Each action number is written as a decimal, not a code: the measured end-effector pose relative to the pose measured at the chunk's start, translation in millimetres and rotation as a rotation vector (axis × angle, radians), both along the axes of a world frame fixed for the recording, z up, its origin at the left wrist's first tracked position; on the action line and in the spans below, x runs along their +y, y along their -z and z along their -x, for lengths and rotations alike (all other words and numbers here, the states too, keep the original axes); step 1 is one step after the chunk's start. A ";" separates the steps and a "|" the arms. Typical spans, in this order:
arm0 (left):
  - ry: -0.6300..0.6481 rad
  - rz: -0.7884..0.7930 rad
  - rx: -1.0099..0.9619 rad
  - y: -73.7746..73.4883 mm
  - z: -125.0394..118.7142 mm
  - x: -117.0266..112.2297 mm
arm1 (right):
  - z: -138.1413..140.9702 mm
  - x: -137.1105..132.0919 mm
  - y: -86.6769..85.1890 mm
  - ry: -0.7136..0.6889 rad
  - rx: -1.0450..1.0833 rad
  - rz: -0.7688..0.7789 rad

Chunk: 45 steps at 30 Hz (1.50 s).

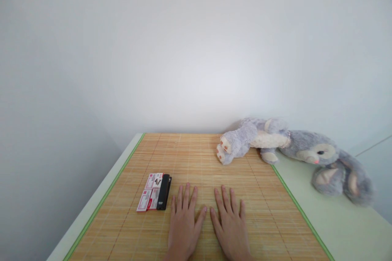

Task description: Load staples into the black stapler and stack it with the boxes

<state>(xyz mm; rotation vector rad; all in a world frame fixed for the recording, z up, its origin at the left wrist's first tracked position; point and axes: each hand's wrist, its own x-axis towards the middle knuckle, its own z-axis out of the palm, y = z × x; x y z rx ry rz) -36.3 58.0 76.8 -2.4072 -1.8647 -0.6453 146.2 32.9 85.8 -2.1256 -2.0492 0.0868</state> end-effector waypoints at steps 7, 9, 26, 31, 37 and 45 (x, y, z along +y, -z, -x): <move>-0.002 0.021 0.033 -2.6 -0.6 -0.5 | 1.7 -0.4 -1.8 0.005 -0.013 0.006; -0.006 0.025 0.049 -3.9 -1.0 -0.8 | 2.2 -0.2 -2.7 0.006 -0.020 0.019; -0.016 0.019 0.078 -3.7 -0.3 -1.6 | -0.2 1.5 4.6 0.006 -0.012 -0.015; -0.020 0.001 0.096 -0.6 -0.6 1.3 | -1.2 1.6 8.8 0.004 0.000 -0.036; -0.027 -0.035 0.100 5.3 -0.1 3.8 | -3.0 3.5 11.7 0.003 0.012 -0.029; -0.021 -0.035 0.085 0.7 -0.5 1.6 | -1.1 2.1 9.4 0.009 0.001 -0.022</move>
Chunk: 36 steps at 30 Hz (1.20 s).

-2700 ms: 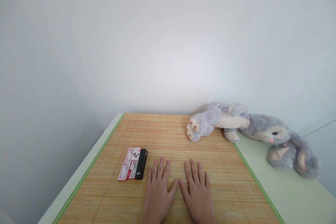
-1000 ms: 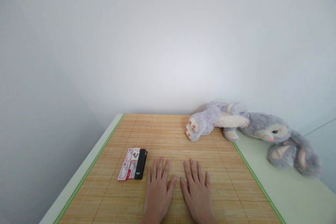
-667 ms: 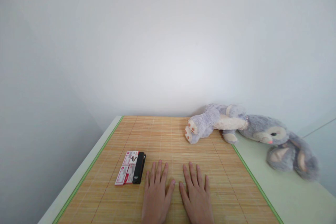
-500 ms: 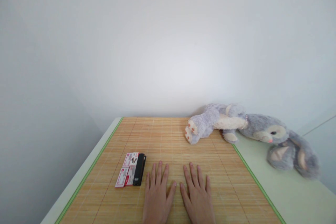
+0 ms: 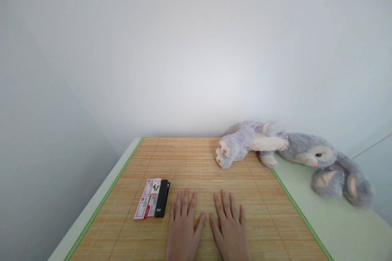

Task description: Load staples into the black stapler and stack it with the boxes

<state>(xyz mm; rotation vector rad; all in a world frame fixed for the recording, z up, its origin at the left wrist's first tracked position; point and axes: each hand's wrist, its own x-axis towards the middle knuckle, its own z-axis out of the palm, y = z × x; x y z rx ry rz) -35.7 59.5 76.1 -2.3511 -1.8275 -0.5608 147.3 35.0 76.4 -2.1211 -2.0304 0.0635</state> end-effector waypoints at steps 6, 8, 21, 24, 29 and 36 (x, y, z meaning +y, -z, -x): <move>0.005 0.019 0.009 0.0 -0.3 -1.2 | 1.2 -1.2 -3.1 -0.003 -0.015 0.002; 0.005 0.021 0.006 -0.3 -0.6 -1.8 | 1.3 -1.4 -3.9 -0.001 -0.014 0.004; 0.010 0.046 -0.004 -6.1 -1.3 -6.2 | 2.5 -0.4 -8.5 0.019 0.058 -0.010; 0.045 0.063 0.009 1.4 -1.5 -17.0 | 16.2 8.5 -15.5 0.048 0.181 0.001; 0.118 0.071 0.041 43.4 -4.0 -40.0 | 84.0 38.1 -44.0 -0.076 0.519 -0.010; 0.112 0.126 0.014 80.9 -2.9 -37.6 | 175.0 77.7 -65.7 -0.091 0.630 -0.015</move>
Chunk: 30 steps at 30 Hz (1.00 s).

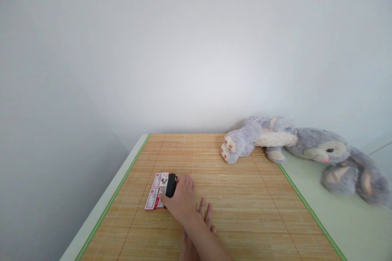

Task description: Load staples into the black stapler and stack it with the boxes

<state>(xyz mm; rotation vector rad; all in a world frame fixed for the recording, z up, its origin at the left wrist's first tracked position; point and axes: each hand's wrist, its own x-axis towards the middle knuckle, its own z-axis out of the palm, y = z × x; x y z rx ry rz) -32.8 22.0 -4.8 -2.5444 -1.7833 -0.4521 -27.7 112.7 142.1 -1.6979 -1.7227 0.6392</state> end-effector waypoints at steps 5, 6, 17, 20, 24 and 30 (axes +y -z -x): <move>0.141 -0.004 0.057 -2.4 -4.9 -8.9 | -10.3 11.2 1.0 -0.010 -0.091 -0.005; 0.135 -0.016 0.062 -4.0 -7.6 -13.2 | -21.3 13.3 0.2 -0.026 -0.104 0.002; -0.111 -0.041 -0.060 -67.2 -13.7 -10.8 | -200.0 15.8 -15.9 -0.261 -0.181 0.023; -0.114 -0.016 -0.081 -86.0 -21.7 0.8 | -213.9 12.4 -18.4 -0.287 -0.198 0.037; -0.086 -0.002 -0.112 -94.9 -31.2 11.2 | -215.3 13.5 -22.9 -0.321 -0.211 0.039; -0.100 -0.013 -0.126 -89.5 -32.6 12.7 | -192.9 24.4 -30.4 -0.420 -0.210 0.023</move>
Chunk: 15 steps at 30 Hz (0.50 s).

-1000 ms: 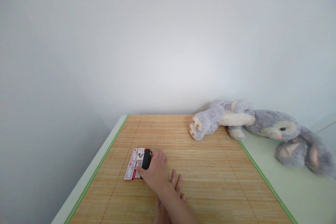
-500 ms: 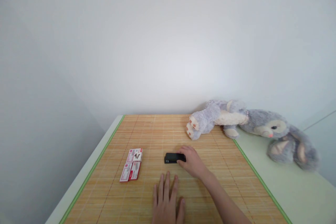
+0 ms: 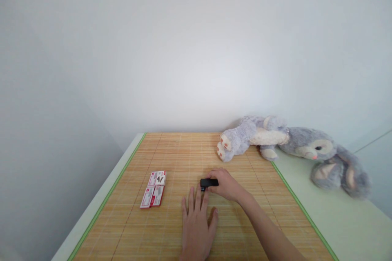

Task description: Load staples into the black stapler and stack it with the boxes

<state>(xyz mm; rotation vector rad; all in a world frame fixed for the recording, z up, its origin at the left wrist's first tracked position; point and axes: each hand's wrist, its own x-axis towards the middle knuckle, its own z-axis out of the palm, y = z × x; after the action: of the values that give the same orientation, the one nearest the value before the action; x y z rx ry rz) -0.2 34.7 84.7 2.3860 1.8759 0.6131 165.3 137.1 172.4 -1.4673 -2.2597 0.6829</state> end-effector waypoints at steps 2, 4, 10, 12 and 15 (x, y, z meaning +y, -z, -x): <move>-0.002 0.001 0.006 0.2 -0.5 -0.4 | 9.4 5.6 -6.3 -0.043 0.005 -0.013; -0.006 0.009 0.009 -0.8 -1.5 -0.5 | 10.1 9.7 -17.2 -0.076 0.013 -0.022; -0.028 0.005 0.005 -4.0 -4.4 -0.4 | -57.9 1.9 -55.7 -0.031 0.058 -0.034; -0.029 0.008 0.001 -4.7 -4.4 -0.3 | -88.9 -4.9 -56.1 0.062 0.073 0.001; -0.026 0.029 -0.017 -5.9 -4.8 0.1 | -125.4 -13.5 -38.0 0.168 0.103 0.058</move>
<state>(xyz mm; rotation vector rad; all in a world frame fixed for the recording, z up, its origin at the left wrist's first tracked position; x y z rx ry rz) 4.6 34.8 90.6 2.3348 1.8983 0.6026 290.7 123.7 210.4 -1.5896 -2.0293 0.7587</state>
